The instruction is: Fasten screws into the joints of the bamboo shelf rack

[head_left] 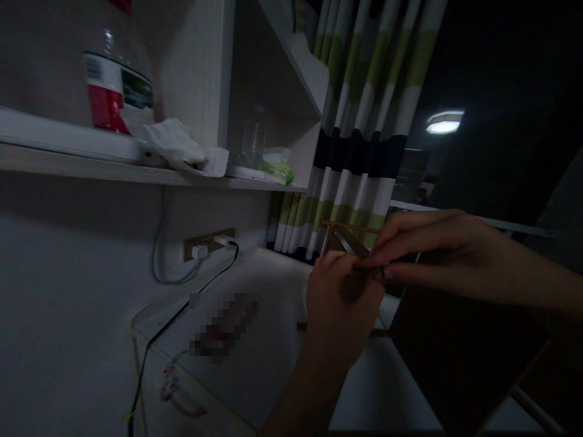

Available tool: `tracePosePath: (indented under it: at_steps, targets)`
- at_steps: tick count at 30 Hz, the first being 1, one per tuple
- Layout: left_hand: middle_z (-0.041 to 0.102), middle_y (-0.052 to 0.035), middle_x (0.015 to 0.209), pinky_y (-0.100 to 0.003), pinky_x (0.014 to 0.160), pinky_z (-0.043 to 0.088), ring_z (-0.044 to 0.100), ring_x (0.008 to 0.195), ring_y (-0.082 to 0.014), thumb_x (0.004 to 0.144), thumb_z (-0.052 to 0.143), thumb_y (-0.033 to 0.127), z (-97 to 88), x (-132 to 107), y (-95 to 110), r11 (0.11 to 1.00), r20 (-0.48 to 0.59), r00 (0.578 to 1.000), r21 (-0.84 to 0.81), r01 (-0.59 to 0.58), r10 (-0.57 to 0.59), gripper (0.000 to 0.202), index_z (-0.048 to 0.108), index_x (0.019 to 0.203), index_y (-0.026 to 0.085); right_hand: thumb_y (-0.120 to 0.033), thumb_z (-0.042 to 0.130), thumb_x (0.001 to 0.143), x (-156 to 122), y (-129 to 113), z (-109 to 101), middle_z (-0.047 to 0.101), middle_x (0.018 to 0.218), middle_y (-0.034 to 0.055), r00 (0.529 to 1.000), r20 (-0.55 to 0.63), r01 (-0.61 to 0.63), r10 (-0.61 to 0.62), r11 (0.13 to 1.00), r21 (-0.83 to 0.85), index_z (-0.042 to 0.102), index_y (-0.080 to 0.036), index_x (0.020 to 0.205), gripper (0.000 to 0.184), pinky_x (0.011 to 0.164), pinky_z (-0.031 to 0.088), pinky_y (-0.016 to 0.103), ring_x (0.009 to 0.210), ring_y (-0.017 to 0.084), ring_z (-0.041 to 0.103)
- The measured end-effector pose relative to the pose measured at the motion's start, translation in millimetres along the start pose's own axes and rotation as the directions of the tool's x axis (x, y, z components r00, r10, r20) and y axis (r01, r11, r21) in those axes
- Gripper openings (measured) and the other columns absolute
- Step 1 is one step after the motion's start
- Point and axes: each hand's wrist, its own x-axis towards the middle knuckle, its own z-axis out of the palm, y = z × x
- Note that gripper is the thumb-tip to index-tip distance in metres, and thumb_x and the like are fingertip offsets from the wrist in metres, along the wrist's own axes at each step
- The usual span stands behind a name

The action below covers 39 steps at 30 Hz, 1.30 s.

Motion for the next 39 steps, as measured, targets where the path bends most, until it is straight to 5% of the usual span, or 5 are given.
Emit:
tracePosePath:
  at_steps: [6,15,39]
  targets:
    - [0.056,-0.0001,0.082,-0.033,0.076,0.041,0.052,0.083,-0.0156,0.075,0.055,0.019,2.2,-2,-2,1.000,-0.034,0.999,0.000,-0.031,0.031,0.006,0.058,0.080,0.020,-0.029,0.060,0.078,11,-1,11,0.060,0.078,0.0000,0.993,-0.097,-0.077,0.067,0.991,-0.109,0.064,-0.019,0.090,0.016,0.059,0.044,0.022,0.070,0.010,0.057]
    - [0.054,0.0025,0.078,-0.031,0.078,0.038,0.051,0.084,-0.0135,0.077,0.056,0.021,1.5,-2,1,0.999,-0.019,1.000,0.026,0.020,-0.019,0.009,0.053,0.068,0.019,-0.031,0.057,0.080,15,8,23,0.056,0.065,-0.0039,0.969,-0.164,-0.188,0.182,0.982,-0.023,0.058,-0.021,0.086,0.012,0.050,0.041,0.021,0.057,0.009,0.054]
    - [0.055,0.0034,0.079,-0.031,0.076,0.039,0.052,0.083,-0.0130,0.078,0.056,0.021,3.3,-3,2,0.998,-0.023,0.999,0.049,0.032,-0.030,0.004,0.056,0.074,0.022,-0.029,0.051,0.084,-26,19,13,0.053,0.095,-0.0008,0.951,-0.257,-0.214,0.170,0.965,-0.154,0.062,-0.028,0.093,0.014,0.077,0.042,0.023,0.090,0.011,0.052]
